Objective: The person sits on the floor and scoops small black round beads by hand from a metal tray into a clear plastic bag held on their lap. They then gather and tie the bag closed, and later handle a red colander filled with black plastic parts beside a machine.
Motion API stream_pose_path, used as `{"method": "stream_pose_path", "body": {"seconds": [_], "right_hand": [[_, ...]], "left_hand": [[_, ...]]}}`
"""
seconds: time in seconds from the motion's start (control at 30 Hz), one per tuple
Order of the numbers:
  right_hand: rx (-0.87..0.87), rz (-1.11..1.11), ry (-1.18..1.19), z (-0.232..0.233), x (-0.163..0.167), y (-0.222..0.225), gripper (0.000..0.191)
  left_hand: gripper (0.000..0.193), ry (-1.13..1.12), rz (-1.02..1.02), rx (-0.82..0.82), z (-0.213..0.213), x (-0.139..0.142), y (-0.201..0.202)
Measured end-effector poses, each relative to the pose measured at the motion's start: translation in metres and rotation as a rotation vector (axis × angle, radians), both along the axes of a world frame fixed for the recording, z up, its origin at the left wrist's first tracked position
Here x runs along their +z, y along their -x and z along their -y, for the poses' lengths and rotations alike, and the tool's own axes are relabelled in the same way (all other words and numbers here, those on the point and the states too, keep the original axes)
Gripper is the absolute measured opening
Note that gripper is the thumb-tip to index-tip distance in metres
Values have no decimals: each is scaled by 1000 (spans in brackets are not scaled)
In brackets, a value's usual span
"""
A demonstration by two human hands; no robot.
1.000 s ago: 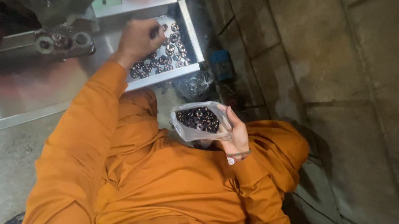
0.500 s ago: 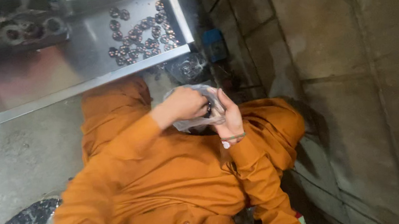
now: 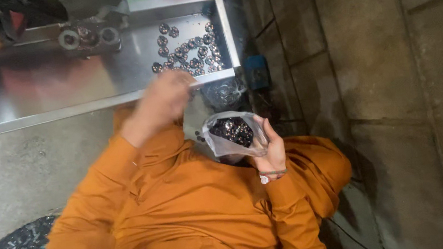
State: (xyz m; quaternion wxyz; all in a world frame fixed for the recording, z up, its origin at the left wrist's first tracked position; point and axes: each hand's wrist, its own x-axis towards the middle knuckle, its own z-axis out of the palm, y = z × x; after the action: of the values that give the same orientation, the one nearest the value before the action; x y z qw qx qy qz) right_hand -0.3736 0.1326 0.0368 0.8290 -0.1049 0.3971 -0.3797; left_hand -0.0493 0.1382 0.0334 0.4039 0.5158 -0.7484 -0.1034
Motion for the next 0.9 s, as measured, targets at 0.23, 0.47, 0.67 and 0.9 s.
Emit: {"method": "stream_pose_path", "body": {"seconds": [0.23, 0.47, 0.67, 0.9], "right_hand": [[34, -35, 0, -1, 1, -3, 47], [104, 18, 62, -2, 8, -8, 49], [104, 11, 19, -2, 9, -9, 49], [83, 30, 8, 2, -1, -7, 47]], "left_hand": [[52, -35, 227, 160, 72, -13, -71], [39, -322, 399, 233, 117, -33, -65], [29, -330, -148, 231, 104, -30, -75], [19, -593, -1522, -75, 102, -31, -62]]}}
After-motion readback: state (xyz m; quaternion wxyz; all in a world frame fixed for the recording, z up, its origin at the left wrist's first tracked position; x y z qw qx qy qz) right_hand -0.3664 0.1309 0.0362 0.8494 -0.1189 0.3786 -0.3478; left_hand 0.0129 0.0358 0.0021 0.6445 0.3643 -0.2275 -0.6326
